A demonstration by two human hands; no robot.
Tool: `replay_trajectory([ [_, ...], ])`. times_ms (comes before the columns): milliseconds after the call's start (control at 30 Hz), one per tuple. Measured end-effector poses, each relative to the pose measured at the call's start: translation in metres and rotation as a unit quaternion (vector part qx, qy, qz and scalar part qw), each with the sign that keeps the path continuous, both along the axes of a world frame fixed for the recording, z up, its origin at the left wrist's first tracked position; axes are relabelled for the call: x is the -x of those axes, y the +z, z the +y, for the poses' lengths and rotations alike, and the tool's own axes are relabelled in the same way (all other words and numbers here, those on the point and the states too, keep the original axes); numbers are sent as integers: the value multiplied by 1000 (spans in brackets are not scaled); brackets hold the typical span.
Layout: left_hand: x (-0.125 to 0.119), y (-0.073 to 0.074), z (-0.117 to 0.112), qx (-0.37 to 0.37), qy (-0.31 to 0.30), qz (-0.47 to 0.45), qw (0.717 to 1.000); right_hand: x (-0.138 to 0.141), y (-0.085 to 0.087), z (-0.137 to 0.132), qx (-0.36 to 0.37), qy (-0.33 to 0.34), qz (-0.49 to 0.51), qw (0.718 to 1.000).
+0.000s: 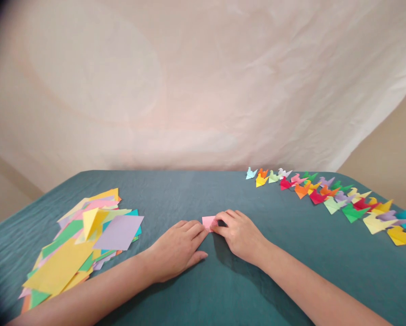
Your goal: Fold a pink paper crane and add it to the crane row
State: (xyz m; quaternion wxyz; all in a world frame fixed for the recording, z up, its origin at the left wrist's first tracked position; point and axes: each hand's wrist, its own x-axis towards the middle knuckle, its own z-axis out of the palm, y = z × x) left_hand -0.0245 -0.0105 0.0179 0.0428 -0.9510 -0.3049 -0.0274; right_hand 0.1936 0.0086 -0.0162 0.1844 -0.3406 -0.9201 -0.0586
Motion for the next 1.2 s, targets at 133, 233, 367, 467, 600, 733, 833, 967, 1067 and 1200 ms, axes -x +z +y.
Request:
replay_trajectory([
  [133, -1, -1, -1, -7, 4, 7, 1000, -5, 2, 3, -14, -9, -14, 1000],
  [233, -1, -1, -1, -11, 7, 9, 1000, -7, 3, 4, -14, -17, -26, 999],
  [367, -3, 0, -2, -14, 8, 9, 1000, -10, 3, 5, -13, -23, -27, 999],
  [467, -3, 2, -2, -14, 11, 11, 1000, -13, 1, 8, -5, -19, -4, 1000],
  [600, -4, 3, -2, -11, 12, 15, 1000, -14, -1, 8, 10, -17, 66, 998],
  [733, -3, 3, -1, -13, 9, 12, 1000, -7, 0, 3, 15, -9, 96, 995],
  [833, -2, 3, -1, -11, 11, 11, 1000, -1, 0, 0, 24, 13, 74, 997],
  [967, -2, 5, -1, -2, 8, 4, 1000, 3, -2, 1, 35, 25, 56, 997],
  [1067, 0, 7, 0, 13, 6, -11, 1000, 2, -3, 3, 30, 28, 50, 998],
  [1200, 6, 9, 6, 53, -3, -42, 998, 1, -3, 3, 19, 26, 40, 999],
])
